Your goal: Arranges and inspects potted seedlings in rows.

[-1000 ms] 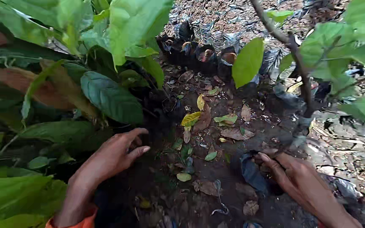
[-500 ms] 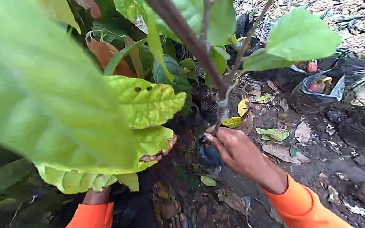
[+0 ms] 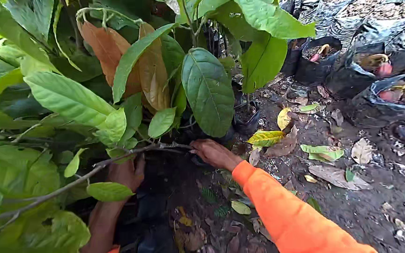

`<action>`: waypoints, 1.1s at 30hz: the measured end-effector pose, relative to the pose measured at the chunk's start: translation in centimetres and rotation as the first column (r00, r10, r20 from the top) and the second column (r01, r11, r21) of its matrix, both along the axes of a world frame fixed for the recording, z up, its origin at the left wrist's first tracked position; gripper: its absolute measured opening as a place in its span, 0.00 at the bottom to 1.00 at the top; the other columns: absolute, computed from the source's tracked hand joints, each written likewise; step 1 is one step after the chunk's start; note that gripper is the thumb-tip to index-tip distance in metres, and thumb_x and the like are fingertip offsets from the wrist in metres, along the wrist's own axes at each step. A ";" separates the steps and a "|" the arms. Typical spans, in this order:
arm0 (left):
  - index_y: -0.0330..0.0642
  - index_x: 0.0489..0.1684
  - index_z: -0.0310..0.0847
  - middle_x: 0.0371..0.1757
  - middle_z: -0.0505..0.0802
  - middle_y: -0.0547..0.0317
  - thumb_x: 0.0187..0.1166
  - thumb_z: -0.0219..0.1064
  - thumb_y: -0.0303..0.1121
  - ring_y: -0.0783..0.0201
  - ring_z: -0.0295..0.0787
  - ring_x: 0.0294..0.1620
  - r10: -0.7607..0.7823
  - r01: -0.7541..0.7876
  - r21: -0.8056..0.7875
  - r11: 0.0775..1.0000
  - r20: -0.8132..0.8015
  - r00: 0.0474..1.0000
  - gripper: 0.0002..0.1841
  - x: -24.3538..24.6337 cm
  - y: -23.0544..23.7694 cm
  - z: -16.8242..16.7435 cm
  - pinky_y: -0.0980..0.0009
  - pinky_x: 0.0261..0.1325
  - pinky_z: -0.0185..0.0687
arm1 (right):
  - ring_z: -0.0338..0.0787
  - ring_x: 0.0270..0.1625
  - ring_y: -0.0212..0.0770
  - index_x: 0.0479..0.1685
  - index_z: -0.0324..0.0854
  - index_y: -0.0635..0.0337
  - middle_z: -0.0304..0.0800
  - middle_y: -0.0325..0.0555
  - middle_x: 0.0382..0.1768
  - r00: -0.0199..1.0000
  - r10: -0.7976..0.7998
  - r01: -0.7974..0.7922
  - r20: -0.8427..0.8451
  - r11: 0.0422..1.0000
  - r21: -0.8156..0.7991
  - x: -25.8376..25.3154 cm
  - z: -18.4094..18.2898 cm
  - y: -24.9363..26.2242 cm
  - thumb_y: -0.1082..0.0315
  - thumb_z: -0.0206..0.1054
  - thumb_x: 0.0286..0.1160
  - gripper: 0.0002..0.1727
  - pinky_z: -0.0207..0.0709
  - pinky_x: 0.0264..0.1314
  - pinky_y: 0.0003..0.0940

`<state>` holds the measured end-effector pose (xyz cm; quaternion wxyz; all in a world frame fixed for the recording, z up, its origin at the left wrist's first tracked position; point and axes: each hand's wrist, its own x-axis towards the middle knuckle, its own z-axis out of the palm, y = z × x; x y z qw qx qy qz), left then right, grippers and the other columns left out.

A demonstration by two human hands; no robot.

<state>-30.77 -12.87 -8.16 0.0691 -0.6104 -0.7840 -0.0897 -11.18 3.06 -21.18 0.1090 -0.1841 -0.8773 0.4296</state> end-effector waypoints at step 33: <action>0.27 0.53 0.85 0.44 0.95 0.38 0.88 0.60 0.32 0.45 0.95 0.49 0.292 -0.145 -0.363 0.920 0.393 0.872 0.15 3.1 2.0 -14.2 0.48 0.61 0.86 | 0.88 0.66 0.62 0.93 0.47 0.66 0.63 0.66 0.85 0.848 -0.383 0.464 0.365 0.870 -0.166 1.6 -7.6 -3.6 0.50 0.81 0.65 0.59 0.80 0.69 0.53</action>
